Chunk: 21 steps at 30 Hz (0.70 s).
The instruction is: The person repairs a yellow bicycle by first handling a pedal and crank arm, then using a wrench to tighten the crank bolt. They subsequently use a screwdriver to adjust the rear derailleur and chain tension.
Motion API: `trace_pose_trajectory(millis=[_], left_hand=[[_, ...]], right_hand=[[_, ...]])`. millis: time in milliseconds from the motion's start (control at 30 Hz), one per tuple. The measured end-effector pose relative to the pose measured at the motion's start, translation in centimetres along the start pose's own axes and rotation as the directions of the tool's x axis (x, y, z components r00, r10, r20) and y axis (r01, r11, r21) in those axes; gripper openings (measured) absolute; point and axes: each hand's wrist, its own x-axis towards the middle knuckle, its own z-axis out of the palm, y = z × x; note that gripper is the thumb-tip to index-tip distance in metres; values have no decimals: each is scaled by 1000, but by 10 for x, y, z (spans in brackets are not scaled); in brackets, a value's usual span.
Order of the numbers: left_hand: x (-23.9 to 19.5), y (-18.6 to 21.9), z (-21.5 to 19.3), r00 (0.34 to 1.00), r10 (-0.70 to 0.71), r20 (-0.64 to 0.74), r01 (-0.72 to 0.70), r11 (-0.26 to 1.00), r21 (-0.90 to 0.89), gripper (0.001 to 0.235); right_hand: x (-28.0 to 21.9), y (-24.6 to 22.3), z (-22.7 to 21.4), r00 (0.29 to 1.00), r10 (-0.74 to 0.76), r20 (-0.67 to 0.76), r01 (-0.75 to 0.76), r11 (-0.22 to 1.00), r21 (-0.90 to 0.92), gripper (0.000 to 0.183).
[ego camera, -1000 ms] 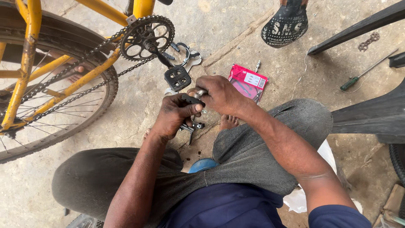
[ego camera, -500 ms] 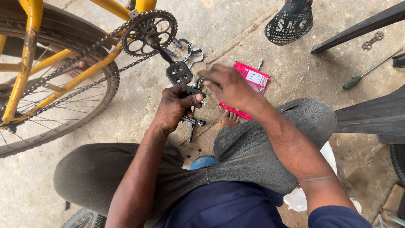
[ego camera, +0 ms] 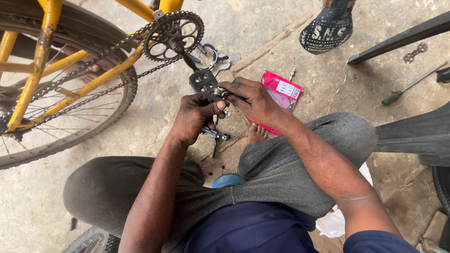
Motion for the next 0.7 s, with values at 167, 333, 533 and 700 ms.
trace_pose_trajectory(millis=[167,333,533,700], left_hand=[[-1,-3,-4,998,17,55,-21,997,69,34],[0,-8,-4,996,-45,76,37,993,109,33],[3,-9,-5,995,-83,62,67,973,221,34],[11,-16,3,978,-210,5,182,858,480,32]], right_hand=[[0,-5,-15,976,105,189,-81,988,-129,44],[1,-13,-18,917,275,287,-231,956,-178,43],[0,-25,-24,902,281,327,-215,951,-224,44],[-2,-45,-47,682,529,505,-400,848,-349,64]])
